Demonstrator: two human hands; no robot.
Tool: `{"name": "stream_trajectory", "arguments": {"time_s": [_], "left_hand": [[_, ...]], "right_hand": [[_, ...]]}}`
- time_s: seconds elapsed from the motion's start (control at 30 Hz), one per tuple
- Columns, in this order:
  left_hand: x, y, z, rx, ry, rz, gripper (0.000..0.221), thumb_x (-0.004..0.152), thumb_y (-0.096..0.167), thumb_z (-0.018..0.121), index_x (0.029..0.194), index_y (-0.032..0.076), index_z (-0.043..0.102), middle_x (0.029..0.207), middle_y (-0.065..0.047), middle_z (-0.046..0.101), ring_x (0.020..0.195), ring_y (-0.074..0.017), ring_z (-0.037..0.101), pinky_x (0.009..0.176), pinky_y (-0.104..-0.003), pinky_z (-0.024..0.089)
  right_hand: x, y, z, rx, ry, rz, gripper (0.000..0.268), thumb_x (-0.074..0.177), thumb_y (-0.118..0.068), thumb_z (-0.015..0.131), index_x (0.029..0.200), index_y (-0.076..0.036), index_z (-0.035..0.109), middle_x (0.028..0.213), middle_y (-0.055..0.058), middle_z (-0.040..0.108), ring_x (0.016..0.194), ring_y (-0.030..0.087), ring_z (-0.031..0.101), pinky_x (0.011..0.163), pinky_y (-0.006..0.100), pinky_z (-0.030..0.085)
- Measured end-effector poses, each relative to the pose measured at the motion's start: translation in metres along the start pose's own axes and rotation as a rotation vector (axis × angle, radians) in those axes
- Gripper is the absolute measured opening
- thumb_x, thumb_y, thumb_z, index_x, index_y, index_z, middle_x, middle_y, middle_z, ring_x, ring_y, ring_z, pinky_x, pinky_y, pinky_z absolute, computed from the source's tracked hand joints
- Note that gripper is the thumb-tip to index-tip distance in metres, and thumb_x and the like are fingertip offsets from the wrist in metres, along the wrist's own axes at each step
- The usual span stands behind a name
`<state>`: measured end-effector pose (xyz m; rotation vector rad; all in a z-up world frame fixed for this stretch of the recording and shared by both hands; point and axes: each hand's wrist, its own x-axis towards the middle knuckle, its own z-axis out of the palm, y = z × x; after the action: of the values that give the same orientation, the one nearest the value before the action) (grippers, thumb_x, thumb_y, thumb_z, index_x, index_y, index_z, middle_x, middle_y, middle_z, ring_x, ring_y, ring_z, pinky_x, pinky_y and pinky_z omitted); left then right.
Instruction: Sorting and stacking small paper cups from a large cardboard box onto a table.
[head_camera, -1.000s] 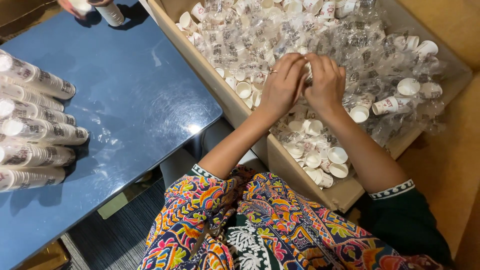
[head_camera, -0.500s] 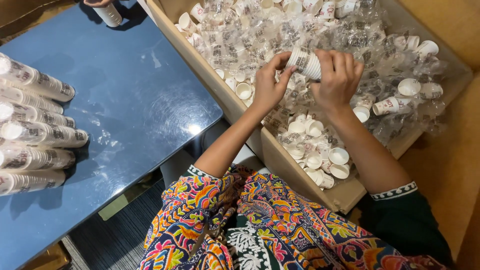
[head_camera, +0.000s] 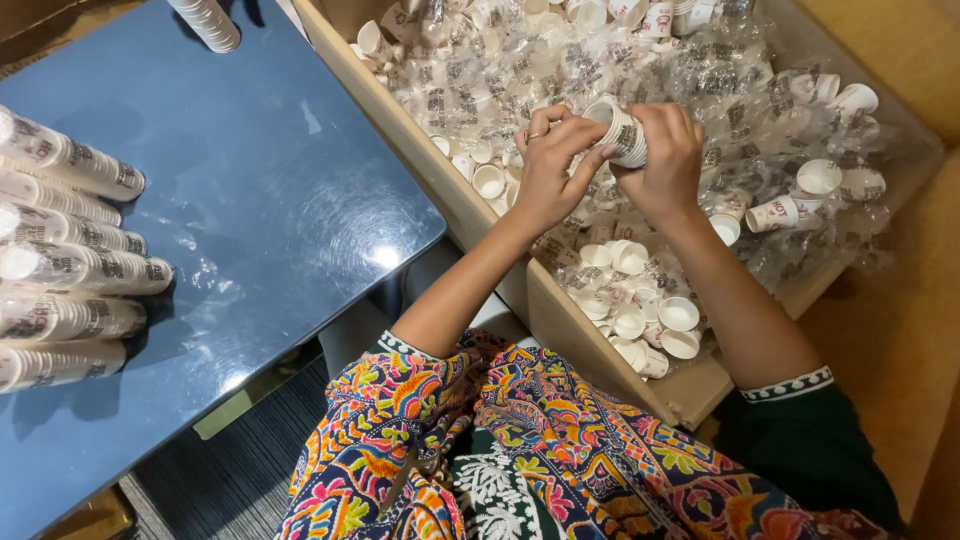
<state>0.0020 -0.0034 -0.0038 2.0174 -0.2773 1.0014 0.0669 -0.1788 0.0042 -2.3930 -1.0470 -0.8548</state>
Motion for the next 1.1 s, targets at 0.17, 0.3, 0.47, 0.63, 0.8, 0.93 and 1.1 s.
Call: {"name": "stream_trajectory", "arguments": {"time_s": [0.17,0.3,0.47,0.63,0.8,0.93,1.1], "left_hand": [[-0.003,-0.008,0.003,-0.25,0.164,-0.103,0.034,0.084,0.021,0.085,0.111,0.009,0.068,0.107,-0.004,0.069,0.104,-0.0218,0.066,0.092,-0.036,0.053],[-0.005,0.001,0.0,-0.138,0.18,-0.065,0.015,0.089,0.017,0.082,0.102,0.012,0.076,0.1,-0.004,0.076,0.111,-0.0207,0.068,0.096,-0.037,0.051],[-0.002,-0.006,-0.001,-0.03,0.031,-0.042,0.01,0.09,0.022,0.077,0.097,0.014,0.08,0.092,-0.001,0.077,0.111,-0.0216,0.066,0.104,-0.043,0.036],[0.001,0.002,-0.006,0.025,-0.039,-0.025,0.013,0.09,0.024,0.075,0.094,0.013,0.08,0.109,-0.002,0.073,0.119,-0.0255,0.054,0.103,-0.045,0.03],[-0.003,-0.006,-0.001,-0.167,0.157,-0.129,0.041,0.092,0.037,0.075,0.118,0.008,0.064,0.123,-0.011,0.055,0.125,-0.0235,0.047,0.111,-0.042,0.038],[-0.02,-0.064,0.043,-0.579,0.158,-0.549,0.058,0.101,0.055,0.058,0.132,0.006,0.056,0.126,-0.009,0.059,0.118,-0.0212,0.06,0.104,-0.041,0.048],[-0.003,-0.032,0.015,-1.301,-0.477,-1.107,0.06,0.084,0.064,0.048,0.127,0.022,0.049,0.098,-0.007,0.07,0.076,-0.0186,0.074,0.063,-0.043,0.068]], "right_hand": [[-0.002,0.006,0.01,0.18,-0.044,0.076,0.054,0.08,-0.016,0.091,0.124,-0.001,0.063,0.114,0.014,0.064,0.101,0.033,0.066,0.083,0.045,0.05],[-0.001,0.001,0.008,0.241,-0.041,0.062,0.056,0.079,-0.015,0.094,0.123,-0.001,0.062,0.113,0.014,0.065,0.099,0.031,0.069,0.081,0.041,0.056],[-0.004,0.006,0.01,0.21,-0.031,0.074,0.053,0.079,-0.014,0.094,0.121,-0.002,0.063,0.112,0.014,0.066,0.1,0.033,0.068,0.084,0.044,0.055],[-0.005,0.009,0.012,0.202,-0.049,0.094,0.05,0.078,-0.014,0.093,0.117,-0.003,0.064,0.11,0.014,0.066,0.1,0.034,0.067,0.086,0.046,0.053],[0.004,0.001,0.003,0.311,-0.04,0.048,0.054,0.081,-0.014,0.092,0.125,-0.003,0.063,0.121,0.016,0.057,0.11,0.032,0.062,0.091,0.043,0.054],[0.001,-0.003,-0.002,0.163,-0.099,-0.109,0.071,0.073,-0.01,0.091,0.138,-0.008,0.064,0.118,0.015,0.053,0.116,0.032,0.05,0.101,0.046,0.045],[-0.009,0.011,0.008,-0.075,-0.07,-0.292,0.073,0.08,-0.015,0.084,0.149,-0.012,0.06,0.131,0.005,0.074,0.126,0.028,0.052,0.109,0.046,0.032]]}}
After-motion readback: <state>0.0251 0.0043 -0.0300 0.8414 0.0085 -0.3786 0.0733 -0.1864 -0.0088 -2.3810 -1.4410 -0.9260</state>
